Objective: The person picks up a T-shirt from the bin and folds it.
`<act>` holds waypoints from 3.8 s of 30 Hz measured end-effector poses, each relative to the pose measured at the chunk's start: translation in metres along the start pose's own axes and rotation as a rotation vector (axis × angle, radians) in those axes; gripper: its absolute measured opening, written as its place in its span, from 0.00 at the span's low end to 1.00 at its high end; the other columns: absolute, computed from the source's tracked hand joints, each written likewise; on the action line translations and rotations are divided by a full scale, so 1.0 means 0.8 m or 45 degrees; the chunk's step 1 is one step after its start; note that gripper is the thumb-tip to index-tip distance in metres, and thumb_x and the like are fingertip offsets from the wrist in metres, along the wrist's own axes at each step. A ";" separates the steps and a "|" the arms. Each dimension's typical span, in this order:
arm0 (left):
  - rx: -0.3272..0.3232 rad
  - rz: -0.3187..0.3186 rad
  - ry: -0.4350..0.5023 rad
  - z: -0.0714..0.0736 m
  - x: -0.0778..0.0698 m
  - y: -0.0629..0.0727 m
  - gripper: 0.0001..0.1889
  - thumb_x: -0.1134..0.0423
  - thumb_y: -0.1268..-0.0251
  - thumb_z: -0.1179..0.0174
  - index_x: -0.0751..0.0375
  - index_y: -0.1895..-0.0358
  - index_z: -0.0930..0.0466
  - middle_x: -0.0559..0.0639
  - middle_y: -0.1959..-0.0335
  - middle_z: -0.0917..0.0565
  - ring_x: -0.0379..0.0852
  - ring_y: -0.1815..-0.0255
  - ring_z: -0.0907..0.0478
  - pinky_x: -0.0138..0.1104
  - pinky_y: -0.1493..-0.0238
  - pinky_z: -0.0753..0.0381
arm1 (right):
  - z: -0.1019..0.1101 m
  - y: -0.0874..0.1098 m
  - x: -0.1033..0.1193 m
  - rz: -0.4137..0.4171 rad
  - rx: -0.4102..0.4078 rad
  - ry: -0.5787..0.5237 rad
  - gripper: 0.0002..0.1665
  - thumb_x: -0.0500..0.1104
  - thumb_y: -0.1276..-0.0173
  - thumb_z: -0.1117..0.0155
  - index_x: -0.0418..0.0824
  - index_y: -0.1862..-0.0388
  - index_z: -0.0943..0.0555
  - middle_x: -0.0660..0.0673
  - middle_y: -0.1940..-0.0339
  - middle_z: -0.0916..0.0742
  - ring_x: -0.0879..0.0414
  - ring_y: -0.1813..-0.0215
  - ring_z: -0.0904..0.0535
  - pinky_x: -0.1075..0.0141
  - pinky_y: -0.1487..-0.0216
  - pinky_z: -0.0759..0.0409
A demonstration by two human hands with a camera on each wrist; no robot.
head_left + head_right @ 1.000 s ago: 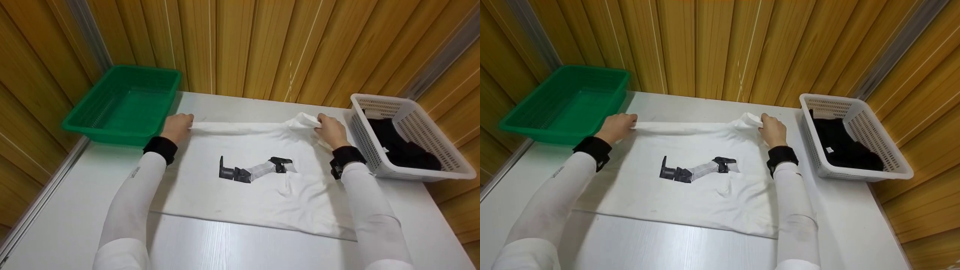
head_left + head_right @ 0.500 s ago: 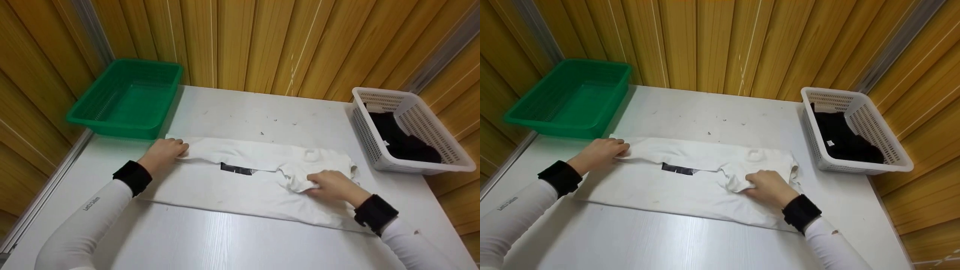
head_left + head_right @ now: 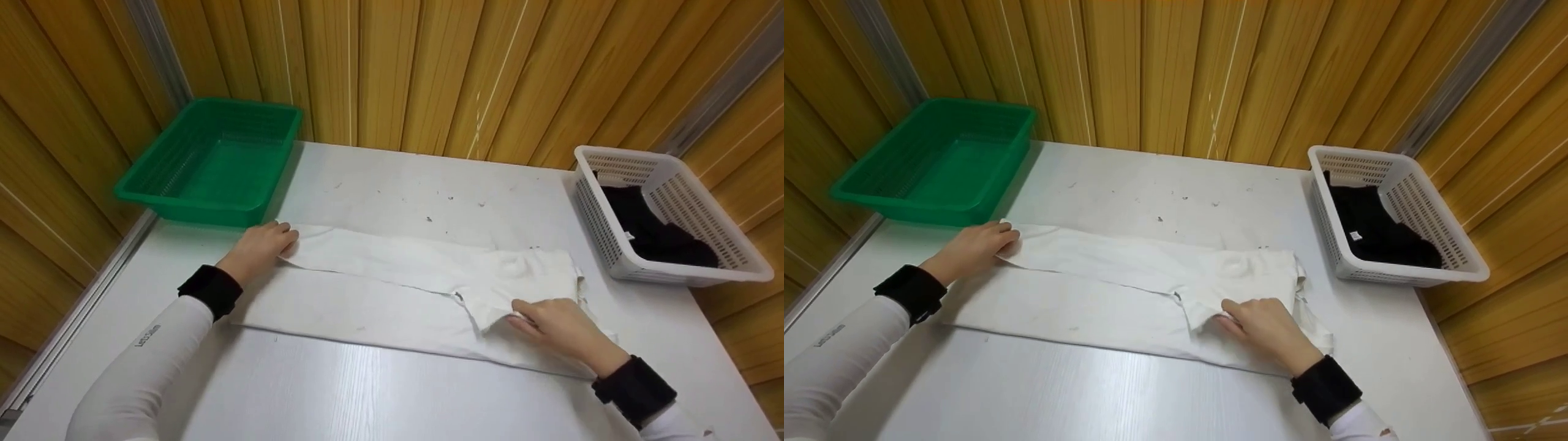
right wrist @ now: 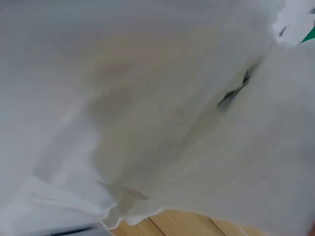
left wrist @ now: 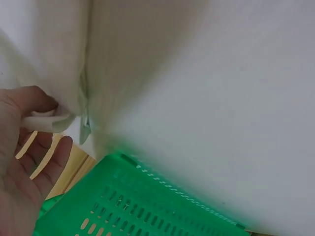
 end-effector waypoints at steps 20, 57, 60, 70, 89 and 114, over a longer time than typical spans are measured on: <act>0.241 0.122 -0.008 0.037 -0.020 0.013 0.07 0.70 0.42 0.31 0.60 0.70 0.21 0.55 0.74 0.17 0.51 0.73 0.25 0.38 0.70 0.29 | -0.018 0.012 0.008 -0.451 0.224 -0.196 0.17 0.55 0.24 0.38 0.54 0.74 0.26 0.61 0.80 0.29 0.67 0.76 0.35 0.70 0.72 0.37; 0.664 0.217 0.412 -0.035 -0.051 -0.003 0.58 0.23 0.42 0.42 0.40 0.15 0.62 0.52 0.12 0.66 0.63 0.12 0.72 0.67 0.18 0.72 | -0.043 0.015 0.000 -0.628 0.508 -0.473 0.50 0.68 0.28 0.41 0.50 0.16 0.45 0.31 0.14 0.51 0.18 0.18 0.65 0.17 0.30 0.65; 0.679 0.223 0.408 -0.040 -0.048 -0.015 0.58 0.22 0.41 0.43 0.40 0.15 0.62 0.52 0.12 0.67 0.63 0.12 0.73 0.67 0.19 0.72 | -0.047 0.008 -0.017 -0.628 0.534 -0.495 0.51 0.67 0.28 0.42 0.49 0.15 0.46 0.31 0.14 0.53 0.19 0.18 0.68 0.18 0.29 0.69; 0.712 0.286 0.420 -0.051 -0.037 -0.071 0.57 0.24 0.38 0.46 0.42 0.15 0.65 0.54 0.13 0.69 0.64 0.13 0.76 0.67 0.19 0.74 | -0.063 -0.047 -0.104 -0.602 0.659 -0.508 0.52 0.66 0.27 0.43 0.46 0.15 0.51 0.28 0.15 0.58 0.19 0.19 0.71 0.20 0.28 0.73; 0.482 0.151 0.237 -0.039 -0.027 -0.122 0.41 0.33 0.33 0.41 0.51 0.23 0.33 0.63 0.22 0.32 0.66 0.22 0.35 0.65 0.21 0.41 | -0.068 -0.110 -0.044 -0.815 0.356 -0.099 0.40 0.43 0.27 0.46 0.36 0.19 0.40 0.24 0.30 0.27 0.25 0.38 0.28 0.33 0.49 0.21; 0.612 0.066 0.335 -0.022 -0.080 -0.084 0.33 0.46 0.30 0.38 0.51 0.25 0.32 0.62 0.31 0.28 0.61 0.34 0.29 0.56 0.35 0.23 | -0.087 -0.173 -0.130 -0.680 0.558 -0.154 0.33 0.35 0.20 0.58 0.38 0.18 0.43 0.23 0.21 0.37 0.18 0.23 0.42 0.27 0.25 0.40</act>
Point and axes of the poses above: each hand's wrist, its own y-axis away from the middle knuckle, its own z-axis out of the back of the hand, x = y × z, the point moved 3 cm from there along -y, towards the middle knuckle
